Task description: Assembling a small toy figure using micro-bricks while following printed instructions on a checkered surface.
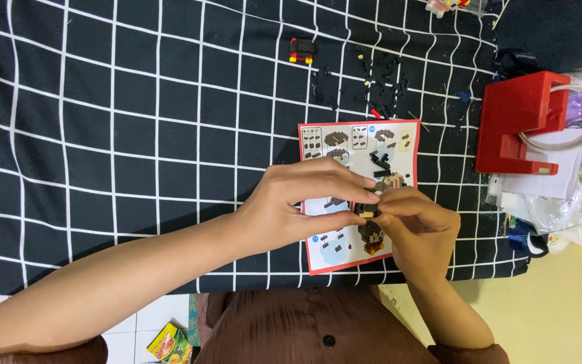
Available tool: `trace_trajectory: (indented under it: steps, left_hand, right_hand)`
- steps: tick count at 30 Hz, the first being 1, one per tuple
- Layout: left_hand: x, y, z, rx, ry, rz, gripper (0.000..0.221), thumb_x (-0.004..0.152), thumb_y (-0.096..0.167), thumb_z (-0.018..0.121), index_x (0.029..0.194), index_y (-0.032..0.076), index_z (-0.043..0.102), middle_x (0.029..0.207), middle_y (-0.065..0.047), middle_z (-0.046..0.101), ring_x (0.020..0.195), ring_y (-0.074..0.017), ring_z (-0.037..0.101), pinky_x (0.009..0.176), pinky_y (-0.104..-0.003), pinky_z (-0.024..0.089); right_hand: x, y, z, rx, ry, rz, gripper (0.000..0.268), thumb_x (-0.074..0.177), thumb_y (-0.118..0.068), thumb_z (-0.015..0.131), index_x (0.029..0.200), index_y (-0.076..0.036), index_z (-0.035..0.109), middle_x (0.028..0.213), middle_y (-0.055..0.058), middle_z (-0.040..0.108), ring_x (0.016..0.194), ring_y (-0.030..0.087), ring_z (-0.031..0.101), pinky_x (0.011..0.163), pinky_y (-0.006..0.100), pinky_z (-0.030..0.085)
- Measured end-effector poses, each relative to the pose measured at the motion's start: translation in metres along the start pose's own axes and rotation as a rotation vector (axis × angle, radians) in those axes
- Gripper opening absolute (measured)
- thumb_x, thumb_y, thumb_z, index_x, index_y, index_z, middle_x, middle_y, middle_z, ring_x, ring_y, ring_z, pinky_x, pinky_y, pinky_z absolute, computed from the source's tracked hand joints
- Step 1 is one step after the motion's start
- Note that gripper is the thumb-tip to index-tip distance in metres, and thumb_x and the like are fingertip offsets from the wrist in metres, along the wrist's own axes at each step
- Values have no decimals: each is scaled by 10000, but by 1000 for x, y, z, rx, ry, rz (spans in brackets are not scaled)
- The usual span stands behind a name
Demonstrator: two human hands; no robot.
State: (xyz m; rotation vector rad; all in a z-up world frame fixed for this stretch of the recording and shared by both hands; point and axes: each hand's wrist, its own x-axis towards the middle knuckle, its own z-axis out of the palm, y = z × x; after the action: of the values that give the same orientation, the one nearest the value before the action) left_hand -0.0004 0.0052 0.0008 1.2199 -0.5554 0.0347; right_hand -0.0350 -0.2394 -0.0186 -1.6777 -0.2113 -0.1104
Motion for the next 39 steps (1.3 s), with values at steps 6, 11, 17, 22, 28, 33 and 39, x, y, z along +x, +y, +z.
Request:
trace_trajectory:
  steps: [6, 11, 17, 22, 28, 33, 39]
  left_hand:
    - [-1, 4, 2, 28, 49, -39, 338, 904, 25, 792, 1220, 116, 716, 1167, -113, 747, 1140, -307, 737, 958, -418, 604]
    - [-1, 6, 2, 37, 64, -44, 316, 891, 27, 799, 1187, 113, 728, 1135, -108, 754, 1143, -308, 735, 955, -414, 608]
    - [0, 6, 3, 46, 70, -48, 322, 874, 24, 812, 1175, 105, 730, 1127, -117, 753, 1134, -316, 736, 948, -417, 608]
    - [0, 5, 4, 17, 75, -34, 377, 838, 62, 858, 1189, 109, 728, 1153, -114, 750, 1126, -308, 741, 959, -419, 606]
    - [3, 7, 4, 10, 85, -35, 350, 864, 72, 838, 1193, 118, 727, 1171, -94, 747, 1142, -285, 736, 965, -402, 603]
    - [3, 8, 2, 41, 68, 5, 273, 829, 113, 860, 1084, 112, 761, 1104, -98, 757, 1094, -287, 749, 928, -396, 614]
    - [5, 7, 2, 83, 70, 40, 232, 821, 113, 860, 1034, 96, 768, 1075, -112, 756, 1051, -295, 759, 899, -393, 620]
  right_hand:
    - [3, 0, 9, -40, 33, 17, 97, 818, 35, 811, 881, 65, 743, 821, 188, 721, 826, 222, 705, 749, 313, 554]
    - [5, -6, 14, -48, 56, 32, 101, 820, 37, 812, 893, 59, 745, 840, 185, 726, 848, 222, 714, 762, 310, 565]
    - [5, -7, 13, -53, 55, 41, 106, 811, 33, 821, 891, 45, 753, 838, 178, 726, 850, 216, 715, 760, 309, 564]
    - [7, -12, 20, -77, 15, 23, 104, 782, 47, 833, 866, 28, 775, 811, 173, 744, 805, 226, 712, 734, 308, 553]
    - [7, -16, 22, -75, 19, -18, 113, 775, 38, 839, 872, 24, 782, 819, 178, 752, 799, 235, 723, 734, 314, 557]
    - [8, -19, 24, -50, -11, -55, 112, 765, 50, 839, 856, 43, 773, 802, 181, 751, 781, 219, 723, 715, 290, 551]
    - [7, -18, 23, -34, -28, -69, 120, 768, 68, 829, 870, 65, 765, 821, 198, 748, 791, 229, 722, 717, 295, 562]
